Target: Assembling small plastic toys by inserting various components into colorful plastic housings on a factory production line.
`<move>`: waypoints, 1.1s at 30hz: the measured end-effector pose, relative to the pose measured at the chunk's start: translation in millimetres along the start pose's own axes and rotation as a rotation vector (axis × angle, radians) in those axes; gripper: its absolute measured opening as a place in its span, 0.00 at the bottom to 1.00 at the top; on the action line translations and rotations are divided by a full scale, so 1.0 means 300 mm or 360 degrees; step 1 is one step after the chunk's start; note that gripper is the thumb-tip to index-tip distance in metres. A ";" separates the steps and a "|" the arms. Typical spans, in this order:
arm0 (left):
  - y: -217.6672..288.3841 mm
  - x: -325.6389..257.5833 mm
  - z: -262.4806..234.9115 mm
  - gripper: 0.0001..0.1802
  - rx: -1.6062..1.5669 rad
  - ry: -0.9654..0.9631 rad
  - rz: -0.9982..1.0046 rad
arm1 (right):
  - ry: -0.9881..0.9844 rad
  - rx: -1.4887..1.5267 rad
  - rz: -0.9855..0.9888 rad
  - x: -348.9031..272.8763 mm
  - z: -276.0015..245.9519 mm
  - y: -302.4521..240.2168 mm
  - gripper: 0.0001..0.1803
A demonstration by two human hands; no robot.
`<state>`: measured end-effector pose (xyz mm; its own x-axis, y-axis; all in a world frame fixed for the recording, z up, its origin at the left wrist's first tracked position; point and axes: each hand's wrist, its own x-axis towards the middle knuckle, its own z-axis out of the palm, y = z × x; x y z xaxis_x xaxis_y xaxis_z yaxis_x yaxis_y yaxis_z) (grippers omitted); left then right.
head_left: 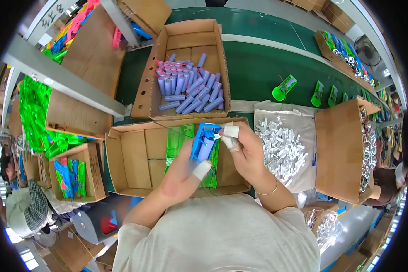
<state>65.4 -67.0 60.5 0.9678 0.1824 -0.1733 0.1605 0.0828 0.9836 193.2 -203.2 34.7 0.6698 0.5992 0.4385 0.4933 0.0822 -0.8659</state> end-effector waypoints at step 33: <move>-0.118 0.017 -0.026 0.32 0.0183 -0.0068 0.0161 | -0.0329 -0.0298 0.0068 0.107 -0.088 0.158 0.08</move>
<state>63.2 -61.4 24.3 0.9872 0.1419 -0.0732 0.0806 -0.0473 0.9956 252.7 -201.1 14.0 0.5743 0.7504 0.3273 0.5740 -0.0840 -0.8146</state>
